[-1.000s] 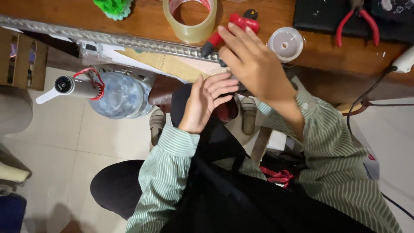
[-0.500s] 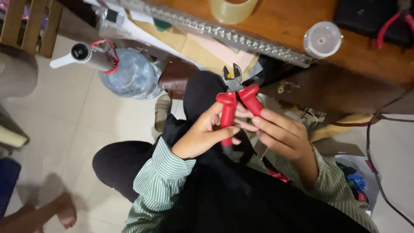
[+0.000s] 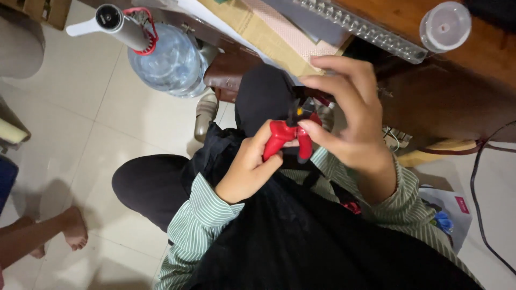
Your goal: The person uses red pliers to cut a small piece of wire, then manipulates the wire with their hands. They pick up a spool of pink ribbon, cut a length of ribbon with the pliers, and continue to manipulate the wire and ribbon with their hands.
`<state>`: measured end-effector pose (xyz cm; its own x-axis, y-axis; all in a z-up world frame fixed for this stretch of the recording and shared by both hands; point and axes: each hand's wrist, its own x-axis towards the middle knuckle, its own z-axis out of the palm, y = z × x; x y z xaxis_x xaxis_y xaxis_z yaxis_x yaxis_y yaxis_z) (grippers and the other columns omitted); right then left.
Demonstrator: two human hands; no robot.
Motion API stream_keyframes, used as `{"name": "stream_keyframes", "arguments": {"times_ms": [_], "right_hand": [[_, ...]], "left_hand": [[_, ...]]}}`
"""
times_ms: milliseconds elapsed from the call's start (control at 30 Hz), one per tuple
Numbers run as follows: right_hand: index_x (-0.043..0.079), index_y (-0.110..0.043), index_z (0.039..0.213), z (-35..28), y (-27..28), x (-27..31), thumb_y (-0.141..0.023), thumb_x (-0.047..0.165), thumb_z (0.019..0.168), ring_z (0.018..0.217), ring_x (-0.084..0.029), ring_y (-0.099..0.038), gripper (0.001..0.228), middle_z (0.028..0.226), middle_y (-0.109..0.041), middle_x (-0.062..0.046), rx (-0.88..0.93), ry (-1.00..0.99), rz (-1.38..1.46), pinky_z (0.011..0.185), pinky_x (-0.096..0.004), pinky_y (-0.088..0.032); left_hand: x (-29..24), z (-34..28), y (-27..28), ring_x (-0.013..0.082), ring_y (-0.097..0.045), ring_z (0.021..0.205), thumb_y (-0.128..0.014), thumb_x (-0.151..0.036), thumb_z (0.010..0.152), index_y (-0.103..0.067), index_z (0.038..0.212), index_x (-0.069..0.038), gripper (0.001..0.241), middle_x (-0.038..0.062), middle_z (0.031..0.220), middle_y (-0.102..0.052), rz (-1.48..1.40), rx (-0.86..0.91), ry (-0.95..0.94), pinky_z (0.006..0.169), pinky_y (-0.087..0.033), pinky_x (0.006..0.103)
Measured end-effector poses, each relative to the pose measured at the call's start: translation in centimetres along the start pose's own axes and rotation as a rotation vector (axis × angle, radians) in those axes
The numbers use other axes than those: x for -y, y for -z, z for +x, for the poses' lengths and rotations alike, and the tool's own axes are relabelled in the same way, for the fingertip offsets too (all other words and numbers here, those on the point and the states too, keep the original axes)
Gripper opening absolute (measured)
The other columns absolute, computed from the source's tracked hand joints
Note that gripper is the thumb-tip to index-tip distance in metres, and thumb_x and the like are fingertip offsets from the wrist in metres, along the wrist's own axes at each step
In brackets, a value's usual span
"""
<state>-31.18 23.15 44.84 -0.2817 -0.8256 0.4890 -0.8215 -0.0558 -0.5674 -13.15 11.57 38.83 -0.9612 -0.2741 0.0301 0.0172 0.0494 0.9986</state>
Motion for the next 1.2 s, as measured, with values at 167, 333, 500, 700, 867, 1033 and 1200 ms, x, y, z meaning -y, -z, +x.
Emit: {"name": "stream_keyframes", "arguments": {"times_ms": [167,333,500,700,867,1033,1200], "right_hand": [[0.006,-0.063,0.097,0.7,0.2,-0.9,-0.061,0.026,0.099,0.120,-0.027,-0.059,0.020,0.123,-0.064,-0.012,0.322,-0.135,0.320,0.106,-0.043,-0.044],[0.006,-0.063,0.100,-0.8,-0.1,-2.1,-0.064,0.018,0.100,0.115,-0.024,-0.064,0.012,0.116,-0.067,-0.012,0.256,-0.269,0.476,0.106,-0.038,-0.050],[0.007,-0.060,0.085,-6.0,0.0,-6.8,-0.054,0.004,0.103,0.085,-0.012,-0.064,0.019,0.102,-0.069,-0.008,-0.219,-0.441,0.539,0.075,-0.025,-0.051],[0.011,-0.016,0.161,-7.5,1.8,-4.6,-0.072,-0.002,0.099,0.118,-0.027,-0.072,0.084,0.165,-0.034,-0.029,0.052,-0.585,0.052,0.058,-0.016,-0.056],[-0.001,-0.061,0.129,-16.6,-5.2,-8.2,-0.048,0.029,0.107,0.123,-0.037,-0.058,0.040,0.126,-0.063,-0.023,0.197,-0.542,0.606,0.106,-0.056,-0.044],[0.008,-0.071,0.107,-20.2,-8.6,-9.7,-0.067,0.019,0.091,0.055,-0.007,-0.054,0.020,0.075,-0.069,-0.003,-0.075,-0.887,0.922,0.050,-0.026,-0.040],[-0.003,-0.064,0.112,-23.6,-11.2,-10.4,-0.065,0.013,0.090,0.075,-0.021,-0.067,0.027,0.090,-0.069,-0.014,-0.529,-0.740,1.056,0.072,-0.037,-0.052]], "left_hand": [[0.4,-1.0,0.3,0.0137,-0.058,0.087,-0.051,0.002,0.089,-0.051,0.131,-0.009,0.043,0.003,0.095,-0.062,0.041,0.023,0.054,0.081,-0.044,0.0258],[0.9,-1.1,0.5,0.0244,-0.072,0.118,-0.047,0.003,0.093,-0.046,0.136,-0.006,0.044,0.013,0.119,-0.073,-0.031,0.122,0.049,0.102,-0.054,0.0333],[2.3,-0.4,-0.3,0.0244,-0.074,0.116,-0.047,0.007,0.093,-0.045,0.145,-0.007,0.054,0.012,0.128,-0.070,-0.173,0.125,0.169,0.105,-0.050,0.0306],[3.9,0.8,-1.7,0.0201,-0.072,0.115,-0.050,0.002,0.095,-0.034,0.153,-0.013,0.062,0.013,0.128,-0.071,-0.177,0.110,0.227,0.063,-0.059,0.0242],[6.1,2.9,-4.8,0.0267,-0.065,0.103,-0.061,0.003,0.086,-0.052,0.141,-0.004,0.057,0.017,0.107,-0.066,-0.209,-0.018,0.079,0.088,-0.055,0.0449],[0.7,6.1,-5.1,0.0409,-0.030,0.150,-0.054,-0.008,0.090,-0.052,0.120,-0.008,0.030,0.017,0.158,-0.041,0.214,0.170,-0.087,0.111,-0.023,0.0574],[0.6,8.6,-4.6,0.0402,-0.027,0.150,-0.051,-0.022,0.099,-0.044,0.119,-0.004,0.028,0.024,0.156,-0.037,0.352,0.410,-0.152,0.112,-0.013,0.0625]]}}
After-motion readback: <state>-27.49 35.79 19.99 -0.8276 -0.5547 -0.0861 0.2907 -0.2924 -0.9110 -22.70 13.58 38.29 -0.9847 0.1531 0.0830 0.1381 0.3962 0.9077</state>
